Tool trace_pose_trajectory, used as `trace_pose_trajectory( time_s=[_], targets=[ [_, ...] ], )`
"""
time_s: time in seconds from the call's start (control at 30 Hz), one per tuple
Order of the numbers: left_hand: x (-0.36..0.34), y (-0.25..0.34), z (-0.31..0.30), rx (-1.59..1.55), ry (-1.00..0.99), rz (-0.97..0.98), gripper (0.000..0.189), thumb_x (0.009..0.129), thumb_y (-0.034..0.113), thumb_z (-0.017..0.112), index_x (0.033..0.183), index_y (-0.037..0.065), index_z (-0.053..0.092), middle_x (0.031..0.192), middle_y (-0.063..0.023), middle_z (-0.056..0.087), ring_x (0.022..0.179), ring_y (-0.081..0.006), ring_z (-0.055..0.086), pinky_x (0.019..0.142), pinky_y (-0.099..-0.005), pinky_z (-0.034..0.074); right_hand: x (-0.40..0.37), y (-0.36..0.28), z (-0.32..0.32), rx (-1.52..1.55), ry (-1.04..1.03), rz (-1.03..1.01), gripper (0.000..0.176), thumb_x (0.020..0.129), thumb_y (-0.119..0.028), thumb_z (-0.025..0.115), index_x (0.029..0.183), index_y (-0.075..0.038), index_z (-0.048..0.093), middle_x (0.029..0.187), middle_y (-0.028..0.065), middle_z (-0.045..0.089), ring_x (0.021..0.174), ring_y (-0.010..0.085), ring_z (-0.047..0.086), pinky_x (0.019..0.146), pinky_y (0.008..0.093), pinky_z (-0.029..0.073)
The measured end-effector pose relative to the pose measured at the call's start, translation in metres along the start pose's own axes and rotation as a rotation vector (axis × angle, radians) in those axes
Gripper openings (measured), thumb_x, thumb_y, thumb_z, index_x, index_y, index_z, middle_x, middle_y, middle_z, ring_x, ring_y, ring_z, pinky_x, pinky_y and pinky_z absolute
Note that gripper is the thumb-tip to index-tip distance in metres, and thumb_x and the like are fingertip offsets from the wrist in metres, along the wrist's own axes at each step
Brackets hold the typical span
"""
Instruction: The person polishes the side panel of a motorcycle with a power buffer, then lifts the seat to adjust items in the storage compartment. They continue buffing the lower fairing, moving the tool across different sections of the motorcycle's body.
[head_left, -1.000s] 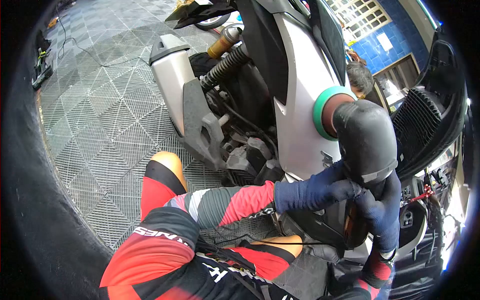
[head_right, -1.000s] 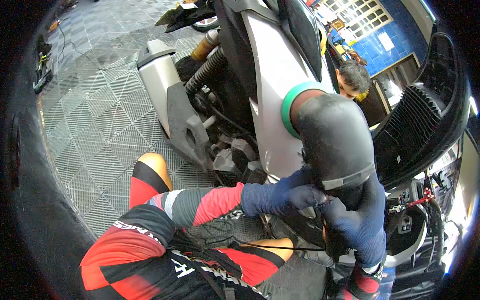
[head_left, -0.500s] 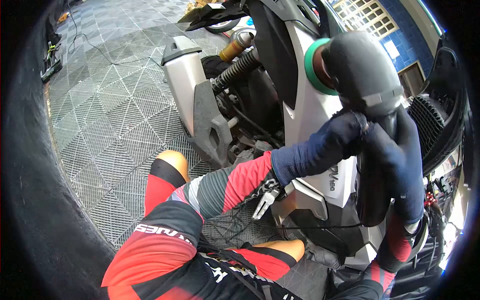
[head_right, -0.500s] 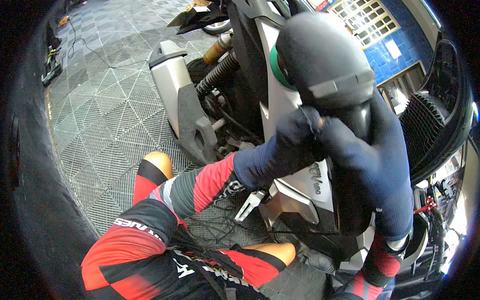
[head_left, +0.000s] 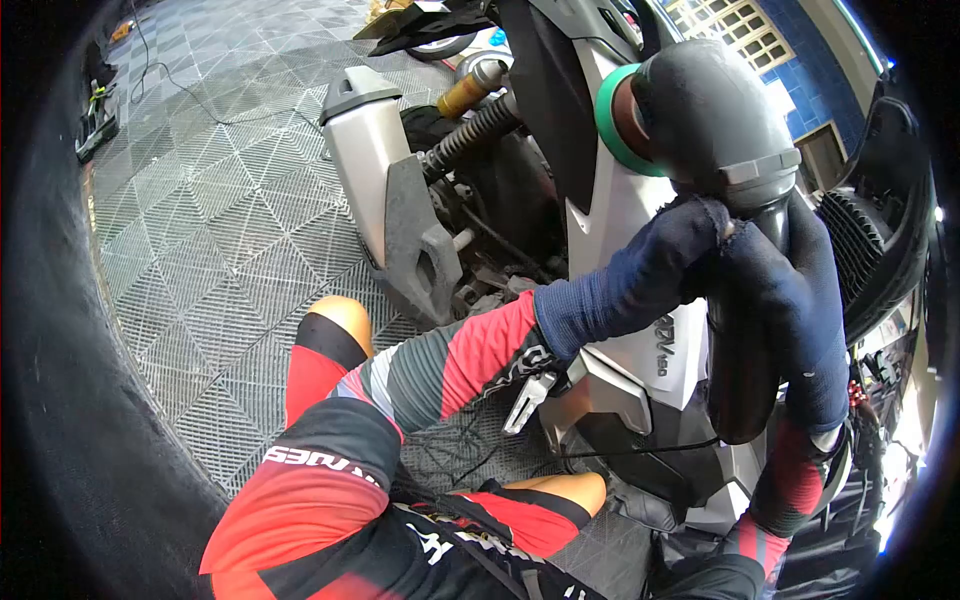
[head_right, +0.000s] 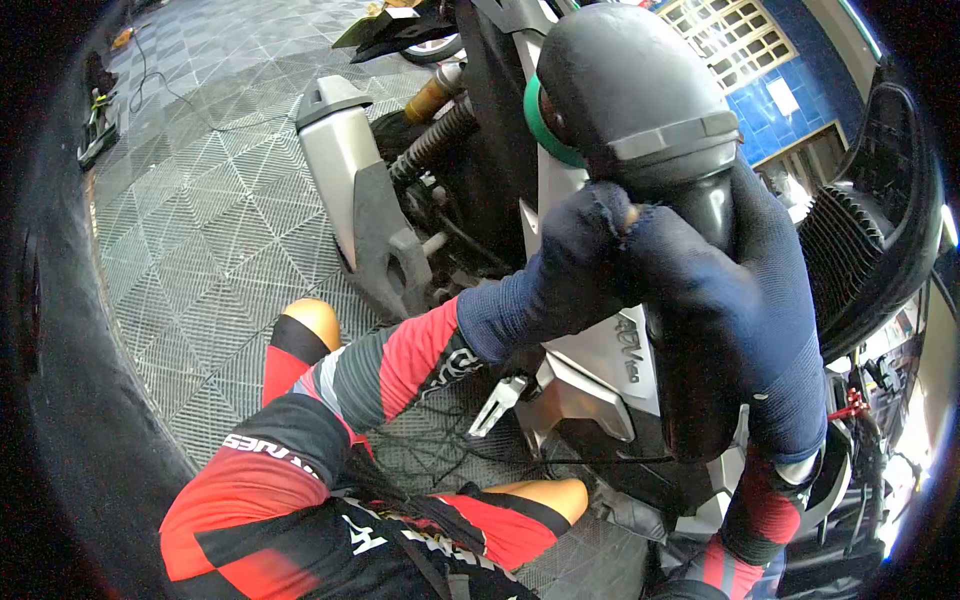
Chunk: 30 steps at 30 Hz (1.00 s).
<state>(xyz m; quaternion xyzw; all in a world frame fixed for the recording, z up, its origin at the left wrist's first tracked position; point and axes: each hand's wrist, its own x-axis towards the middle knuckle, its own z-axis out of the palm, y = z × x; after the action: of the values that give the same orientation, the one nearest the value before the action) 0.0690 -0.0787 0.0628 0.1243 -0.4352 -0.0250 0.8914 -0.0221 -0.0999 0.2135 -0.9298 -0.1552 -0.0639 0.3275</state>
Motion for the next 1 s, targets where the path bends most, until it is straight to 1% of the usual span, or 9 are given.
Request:
trace_pose_trajectory(
  time_s=[0.03, 0.1, 0.17, 0.37, 0.5, 0.77, 0.83, 0.9, 1.0],
  targets=[
    [0.002, 0.003, 0.005, -0.518, -0.076, -0.105, 0.025, 0.094, 0.028, 0.059, 0.105, 0.006, 0.063, 0.099, -0.0091, 0.065, 0.093, -0.016, 0.062, 0.089, -0.0312, 0.05, -0.001, -0.004, 0.001, -0.011, 0.006, 0.035, 0.054, 0.083, -0.025, 0.073, 0.125, 0.002, 0.055, 0.11, 0.012, 0.067, 0.094, 0.0172, 0.064, 0.085, 0.0315, 0.05],
    [-0.006, 0.009, 0.019, 0.061, 0.029, -0.133, 0.02, 0.098, 0.026, 0.054, 0.101, 0.008, 0.063, 0.093, -0.0063, 0.063, 0.09, -0.012, 0.058, 0.084, -0.0293, 0.048, -0.012, 0.004, -0.009, -0.064, 0.04, 0.065, 0.056, 0.081, -0.029, 0.073, 0.125, 0.002, 0.056, 0.11, 0.0117, 0.066, 0.097, 0.0176, 0.063, 0.086, 0.0329, 0.05],
    [-0.012, -0.013, 0.03, 0.129, -0.106, 0.044, 0.025, 0.098, 0.029, 0.055, 0.11, 0.008, 0.06, 0.101, -0.0029, 0.06, 0.096, -0.0126, 0.055, 0.086, -0.0312, 0.045, -0.032, 0.012, -0.019, 0.005, 0.053, 0.171, 0.061, 0.08, -0.03, 0.073, 0.128, 0.001, 0.053, 0.114, 0.0112, 0.064, 0.1, 0.0185, 0.061, 0.09, 0.034, 0.048],
    [-0.032, -0.051, 0.079, -0.291, -0.187, -0.201, 0.053, 0.093, 0.04, 0.063, 0.129, 0.005, 0.047, 0.122, -0.0088, 0.054, 0.115, -0.019, 0.049, 0.104, -0.0344, 0.037, -0.102, 0.085, -0.064, 0.073, 0.249, 0.314, 0.061, 0.082, -0.028, 0.068, 0.133, -0.001, 0.048, 0.119, 0.0112, 0.06, 0.102, 0.0193, 0.061, 0.091, 0.0339, 0.049],
    [-0.025, -0.058, 0.087, -0.017, -0.145, -0.185, 0.056, 0.094, 0.051, 0.057, 0.126, 0.006, 0.05, 0.121, -0.0113, 0.054, 0.117, -0.0204, 0.049, 0.106, -0.0356, 0.036, -0.104, 0.094, -0.079, 0.141, -0.018, 0.299, 0.043, 0.096, -0.028, 0.052, 0.128, 0.0, 0.052, 0.117, 0.0065, 0.058, 0.108, 0.0171, 0.054, 0.098, 0.031, 0.042],
    [0.024, -0.005, 0.06, 0.159, 0.025, 0.072, 0.043, 0.099, 0.042, 0.052, 0.119, 0.004, 0.055, 0.113, -0.008, 0.058, 0.111, -0.0127, 0.053, 0.101, -0.031, 0.041, -0.015, 0.052, -0.073, 0.081, -0.247, 0.12, 0.046, 0.093, -0.03, 0.055, 0.128, 0.001, 0.053, 0.117, 0.0072, 0.06, 0.107, 0.0168, 0.055, 0.097, 0.0315, 0.042],
    [0.041, -0.003, 0.037, 0.649, 0.065, 0.557, 0.044, 0.102, 0.04, 0.045, 0.126, 0.004, 0.053, 0.115, -0.0086, 0.06, 0.108, -0.0138, 0.057, 0.098, -0.0284, 0.045, 0.005, 0.041, -0.07, 0.041, -0.3, 0.059, 0.047, 0.092, -0.03, 0.056, 0.128, 0.001, 0.053, 0.117, 0.0073, 0.06, 0.107, 0.0168, 0.056, 0.097, 0.0316, 0.043],
    [0.043, 0.023, 0.032, 0.137, 0.068, 0.026, 0.045, 0.105, 0.034, 0.038, 0.137, 0.003, 0.046, 0.126, -0.0118, 0.058, 0.114, -0.0176, 0.057, 0.102, -0.028, 0.043, 0.016, 0.035, -0.068, 0.007, -0.337, 0.005, 0.048, 0.092, -0.03, 0.057, 0.128, 0.001, 0.053, 0.117, 0.0075, 0.06, 0.106, 0.0167, 0.056, 0.097, 0.0317, 0.043],
    [0.04, 0.061, 0.067, 0.032, 0.078, -0.156, 0.05, 0.095, 0.044, 0.055, 0.127, 0.006, 0.053, 0.112, -0.0077, 0.064, 0.103, -0.023, 0.063, 0.091, -0.0367, 0.051, 0.03, 0.027, -0.069, -0.037, -0.377, -0.041, 0.049, 0.091, -0.031, 0.058, 0.128, 0.001, 0.053, 0.117, 0.0078, 0.061, 0.106, 0.0166, 0.056, 0.097, 0.0319, 0.043]
  ],
)
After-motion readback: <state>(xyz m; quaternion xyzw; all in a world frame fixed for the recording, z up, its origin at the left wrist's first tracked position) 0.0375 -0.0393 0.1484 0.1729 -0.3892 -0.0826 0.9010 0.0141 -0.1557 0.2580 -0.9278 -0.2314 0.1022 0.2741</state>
